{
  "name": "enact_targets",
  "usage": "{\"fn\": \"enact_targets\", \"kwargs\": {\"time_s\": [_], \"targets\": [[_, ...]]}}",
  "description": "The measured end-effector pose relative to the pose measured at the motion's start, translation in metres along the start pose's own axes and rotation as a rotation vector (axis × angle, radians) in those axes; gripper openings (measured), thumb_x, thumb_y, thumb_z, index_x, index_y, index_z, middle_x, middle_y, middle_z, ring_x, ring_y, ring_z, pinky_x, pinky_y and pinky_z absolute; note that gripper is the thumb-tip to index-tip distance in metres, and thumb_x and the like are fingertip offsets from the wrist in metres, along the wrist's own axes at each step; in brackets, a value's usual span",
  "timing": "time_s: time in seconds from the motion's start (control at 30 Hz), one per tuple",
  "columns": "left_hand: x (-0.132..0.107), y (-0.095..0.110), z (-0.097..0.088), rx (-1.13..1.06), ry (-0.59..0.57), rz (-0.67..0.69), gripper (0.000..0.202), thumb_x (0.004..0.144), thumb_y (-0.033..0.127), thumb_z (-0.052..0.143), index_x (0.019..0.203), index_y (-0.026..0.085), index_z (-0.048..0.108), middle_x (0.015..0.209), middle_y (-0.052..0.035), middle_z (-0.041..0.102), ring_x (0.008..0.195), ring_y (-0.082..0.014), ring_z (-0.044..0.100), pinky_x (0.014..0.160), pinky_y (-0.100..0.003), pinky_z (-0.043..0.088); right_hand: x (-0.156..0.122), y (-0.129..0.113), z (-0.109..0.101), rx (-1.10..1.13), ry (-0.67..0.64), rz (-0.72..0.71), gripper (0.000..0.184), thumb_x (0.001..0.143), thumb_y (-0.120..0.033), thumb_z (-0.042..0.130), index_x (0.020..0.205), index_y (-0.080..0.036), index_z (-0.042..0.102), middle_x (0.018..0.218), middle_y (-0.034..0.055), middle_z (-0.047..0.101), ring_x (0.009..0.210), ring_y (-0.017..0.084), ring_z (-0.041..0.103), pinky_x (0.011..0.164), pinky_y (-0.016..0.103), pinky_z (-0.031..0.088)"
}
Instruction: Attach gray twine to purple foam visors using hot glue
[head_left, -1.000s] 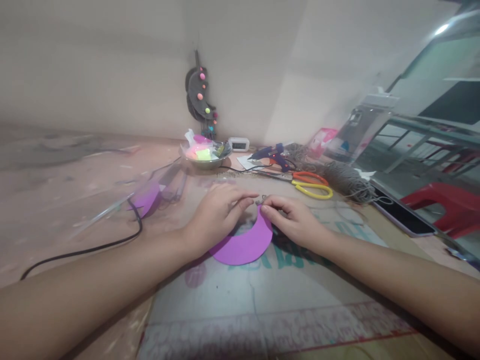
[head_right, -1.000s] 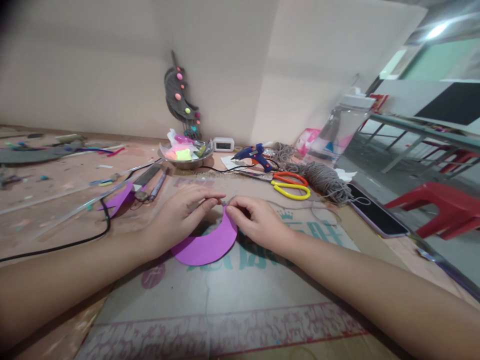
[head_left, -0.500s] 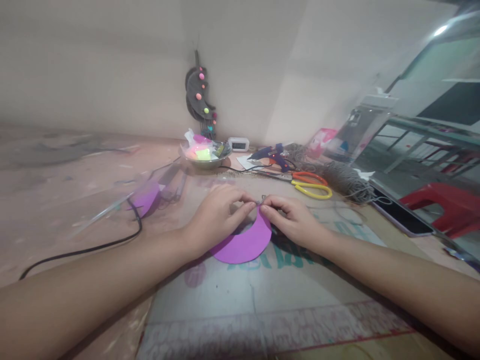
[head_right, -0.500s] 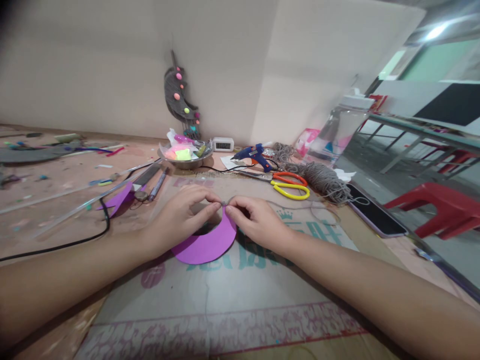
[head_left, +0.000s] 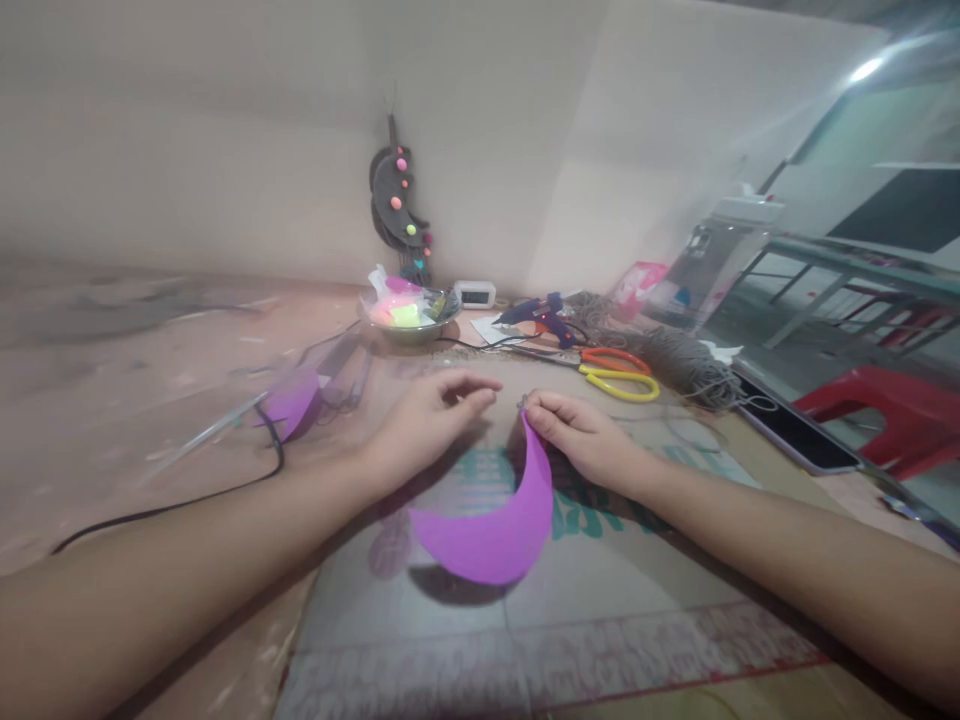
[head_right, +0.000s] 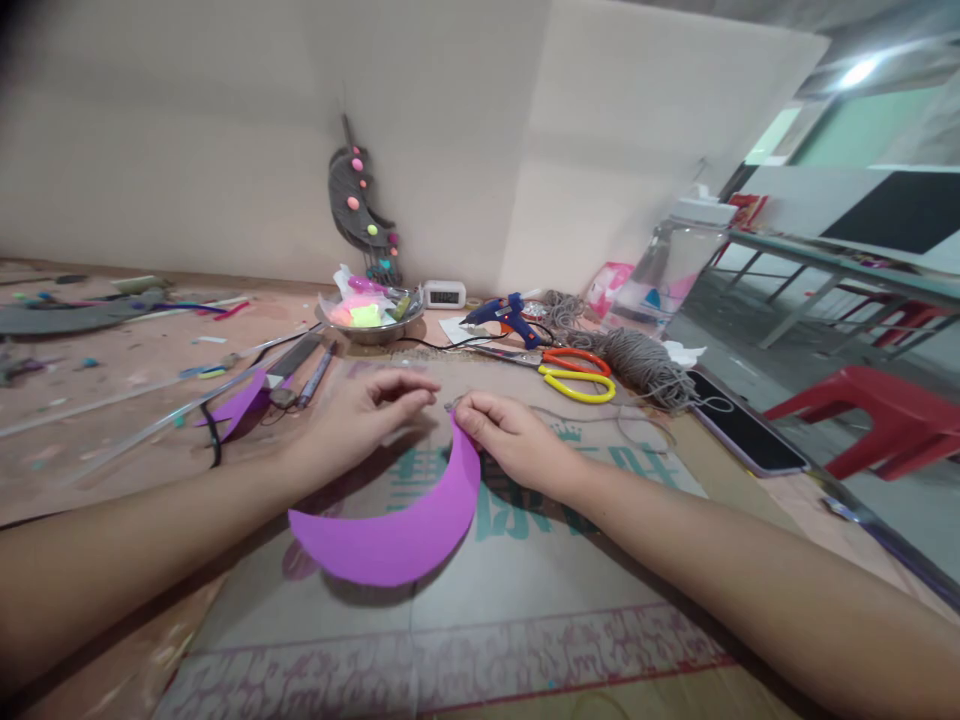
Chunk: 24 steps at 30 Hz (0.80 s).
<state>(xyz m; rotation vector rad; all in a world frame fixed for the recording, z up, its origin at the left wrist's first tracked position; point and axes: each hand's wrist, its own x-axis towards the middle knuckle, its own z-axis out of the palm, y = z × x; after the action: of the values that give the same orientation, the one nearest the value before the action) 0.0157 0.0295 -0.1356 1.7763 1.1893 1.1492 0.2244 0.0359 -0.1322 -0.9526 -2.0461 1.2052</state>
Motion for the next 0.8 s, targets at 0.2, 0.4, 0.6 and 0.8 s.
{"fn": "enact_targets", "kwargs": {"time_s": [0.2,0.4,0.6,0.8], "targets": [[-0.012,0.010,0.007,0.019,-0.154,0.088,0.017,0.084,0.029,0.065,0.096,0.020,0.071,0.087,-0.0010,0.072,0.080,-0.0158,0.065,0.073,-0.028,0.052,0.001,0.000,0.003,0.080,0.032,0.045,0.037,0.088,-0.053,0.056,0.074,-0.020,0.049,0.061,-0.0065,0.039,0.052,0.008,0.035,0.049,0.022,0.030],[-0.010,0.009,0.007,-0.049,-0.191,0.101,0.015,0.083,0.029,0.066,0.093,0.018,0.070,0.085,-0.0005,0.070,0.081,-0.0148,0.063,0.076,-0.025,0.049,0.003,0.001,0.002,-0.034,0.050,-0.022,0.028,0.090,-0.043,0.054,0.076,-0.019,0.055,0.066,-0.0039,0.049,0.059,0.010,0.042,0.056,0.023,0.035],[-0.011,0.010,0.009,-0.082,-0.217,0.011,0.018,0.083,0.033,0.065,0.077,0.016,0.064,0.076,-0.0001,0.065,0.074,-0.0144,0.057,0.069,-0.025,0.044,0.002,-0.001,0.008,-0.174,0.095,-0.078,0.022,0.090,-0.039,0.052,0.079,-0.020,0.055,0.072,-0.0009,0.058,0.067,0.014,0.052,0.063,0.026,0.041],[-0.012,0.006,0.010,-0.246,-0.258,-0.097,0.021,0.086,0.035,0.060,0.079,0.015,0.058,0.070,0.0019,0.056,0.065,-0.0109,0.050,0.061,-0.022,0.039,0.008,-0.020,-0.026,-0.385,0.326,-0.088,0.027,0.092,-0.040,0.044,0.074,-0.022,0.047,0.063,-0.0014,0.054,0.060,0.014,0.051,0.058,0.027,0.041]]}}
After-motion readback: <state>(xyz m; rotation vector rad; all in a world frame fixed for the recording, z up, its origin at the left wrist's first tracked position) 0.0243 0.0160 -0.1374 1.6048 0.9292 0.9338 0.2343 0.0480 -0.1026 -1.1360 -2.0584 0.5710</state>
